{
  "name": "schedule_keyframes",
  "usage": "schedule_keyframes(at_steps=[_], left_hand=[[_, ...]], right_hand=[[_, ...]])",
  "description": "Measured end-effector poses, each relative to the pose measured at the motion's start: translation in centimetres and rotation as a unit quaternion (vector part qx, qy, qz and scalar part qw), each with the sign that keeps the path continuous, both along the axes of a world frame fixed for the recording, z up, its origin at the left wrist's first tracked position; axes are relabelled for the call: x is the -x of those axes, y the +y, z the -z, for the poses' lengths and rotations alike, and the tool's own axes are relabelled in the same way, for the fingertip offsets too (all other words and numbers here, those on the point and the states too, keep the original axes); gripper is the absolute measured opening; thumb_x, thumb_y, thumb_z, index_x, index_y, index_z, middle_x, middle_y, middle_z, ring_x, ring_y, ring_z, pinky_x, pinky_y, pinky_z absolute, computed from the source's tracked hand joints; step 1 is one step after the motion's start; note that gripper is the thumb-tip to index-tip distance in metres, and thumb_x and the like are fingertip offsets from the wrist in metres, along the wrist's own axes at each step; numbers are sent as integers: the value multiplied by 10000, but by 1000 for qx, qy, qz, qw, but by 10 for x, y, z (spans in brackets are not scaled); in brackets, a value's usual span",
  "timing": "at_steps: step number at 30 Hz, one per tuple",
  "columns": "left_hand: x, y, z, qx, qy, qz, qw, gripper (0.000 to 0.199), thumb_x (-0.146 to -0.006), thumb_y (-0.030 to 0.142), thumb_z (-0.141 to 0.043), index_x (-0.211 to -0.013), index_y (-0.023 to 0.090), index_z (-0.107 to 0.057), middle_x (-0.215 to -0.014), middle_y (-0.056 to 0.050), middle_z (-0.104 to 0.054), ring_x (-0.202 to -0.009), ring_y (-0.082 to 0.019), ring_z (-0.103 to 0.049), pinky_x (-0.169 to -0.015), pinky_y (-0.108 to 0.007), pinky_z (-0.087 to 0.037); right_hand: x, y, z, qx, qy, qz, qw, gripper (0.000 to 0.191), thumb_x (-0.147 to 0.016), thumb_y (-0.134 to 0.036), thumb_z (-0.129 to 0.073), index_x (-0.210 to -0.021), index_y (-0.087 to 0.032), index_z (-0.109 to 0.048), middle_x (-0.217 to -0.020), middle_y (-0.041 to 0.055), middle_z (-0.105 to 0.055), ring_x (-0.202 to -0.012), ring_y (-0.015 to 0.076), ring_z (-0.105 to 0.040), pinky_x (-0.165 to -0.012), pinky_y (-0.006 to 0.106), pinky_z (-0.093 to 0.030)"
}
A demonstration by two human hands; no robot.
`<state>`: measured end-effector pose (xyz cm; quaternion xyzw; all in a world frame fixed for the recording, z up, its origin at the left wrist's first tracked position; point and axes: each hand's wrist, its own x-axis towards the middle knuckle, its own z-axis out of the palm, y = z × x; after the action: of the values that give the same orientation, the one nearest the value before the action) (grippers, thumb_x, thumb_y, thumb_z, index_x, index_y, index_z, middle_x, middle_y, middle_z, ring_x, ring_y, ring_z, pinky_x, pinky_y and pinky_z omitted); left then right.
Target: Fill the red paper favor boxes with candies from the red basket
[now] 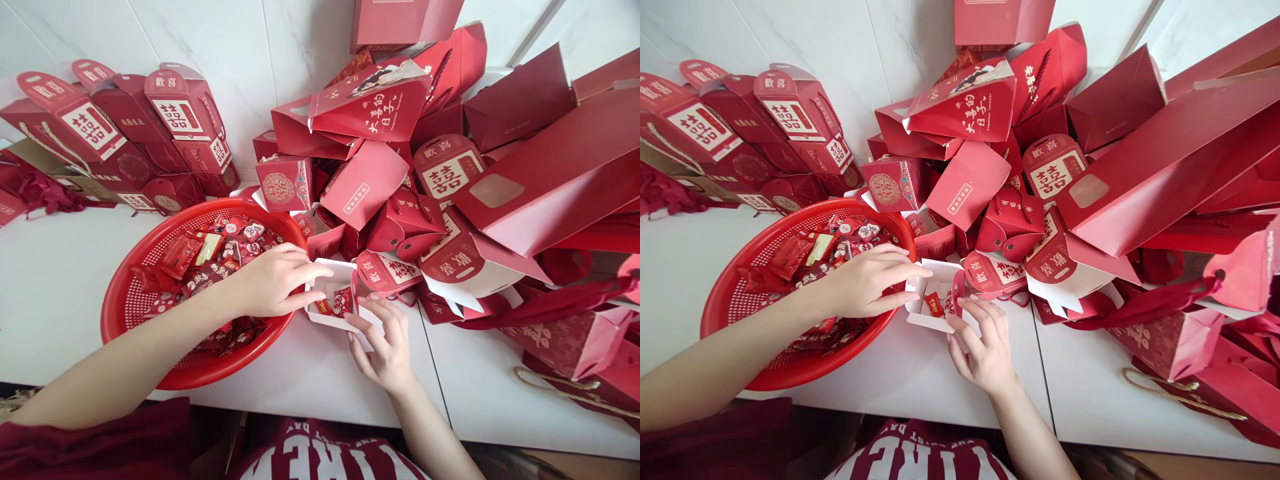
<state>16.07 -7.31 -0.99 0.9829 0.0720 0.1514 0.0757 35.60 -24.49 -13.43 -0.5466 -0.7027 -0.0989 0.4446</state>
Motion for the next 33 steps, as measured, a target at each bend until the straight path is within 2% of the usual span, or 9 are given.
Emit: schedule_keyframes(at_steps=[8, 10, 13, 15, 18, 21, 23, 28, 33], left_hand=[[4, -3, -9, 4, -15, -20, 1000, 227, -1014, 295, -500, -1082, 190, -690, -1095, -46, -746, -1009, -183, -687, -919, -331, -504], [11, 2, -17, -3, -21, -72, 997, 231, -1013, 303, -494, -1062, 206, -697, -1144, -27, -734, -1040, -174, -681, -948, -317, -492], [31, 21, -30, 1, -2, -244, 970, 278, -1002, 373, -486, -1117, 227, -693, -1189, -27, -713, -1078, -194, -668, -966, -317, -486], [50, 41, -36, 8, 52, -386, 921, 352, -977, 444, -488, -1187, 233, -675, -1222, -49, -699, -1086, -233, -666, -944, -338, -497], [82, 74, -39, 49, 196, -566, 800, 524, -926, 553, -490, -1286, 203, -642, -1310, -117, -665, -1159, -315, -645, -970, -386, -494], [106, 97, -36, 105, 299, -662, 679, 637, -904, 599, -488, -1323, 142, -636, -1383, -202, -611, -1270, -398, -572, -1030, -455, -462], [117, 106, -31, 130, 310, -683, 649, 701, -894, 623, -493, -1362, 115, -614, -1442, -229, -555, -1325, -427, -522, -1067, -486, -432], [132, 119, -9, 198, 299, -657, 663, 871, -879, 765, -394, -1436, 115, -555, -1509, -193, -496, -1328, -397, -532, -1072, -440, -442], [135, 123, 14, 238, 284, -598, 711, 909, -873, 818, -313, -1387, 127, -607, -1390, -193, -612, -1228, -366, -615, -1013, -402, -473]], right_hand=[[-3, -3, 6, 4, 49, -85, 995, 511, -886, -95, -617, -1386, -135, -521, -1256, 175, -618, -1147, 297, -596, -909, 472, -505], [-3, -2, 8, -3, 58, -90, 994, 514, -875, -74, -626, -1375, -133, -522, -1206, 163, -637, -1114, 283, -607, -884, 451, -514], [-2, -1, 11, -2, 75, -85, 994, 477, -873, -39, -615, -1333, -146, -545, -1133, 135, -654, -1048, 254, -620, -863, 420, -523], [-1, -1, 12, 3, 87, -72, 994, 444, -881, -34, -606, -1303, -164, -559, -1105, 120, -658, -1013, 242, -625, -852, 410, -526], [0, -2, 13, 10, 100, -63, 993, 406, -896, -42, -599, -1279, -174, -570, -1078, 109, -661, -960, 224, -637, -807, 379, -535], [1, -3, 13, 12, 104, -64, 992, 364, -906, -39, -586, -1247, -169, -583, -1037, 99, -668, -887, 199, -650, -747, 337, -541], [2, -4, 12, 5, 101, -58, 993, 337, -904, -34, -587, -1212, -172, -597, -1000, 85, -673, -809, 179, -643, -700, 315, -537], [2, -5, 13, -29, 95, -44, 994, 330, -873, 1, -606, -1148, -180, -624, -922, 48, -675, -665, 138, -604, -641, 291, -517], [2, -4, 14, -38, 79, -28, 996, 301, -871, -3, -605, -1104, -191, -632, -862, 24, -669, -642, 134, -602, -631, 281, -507]])
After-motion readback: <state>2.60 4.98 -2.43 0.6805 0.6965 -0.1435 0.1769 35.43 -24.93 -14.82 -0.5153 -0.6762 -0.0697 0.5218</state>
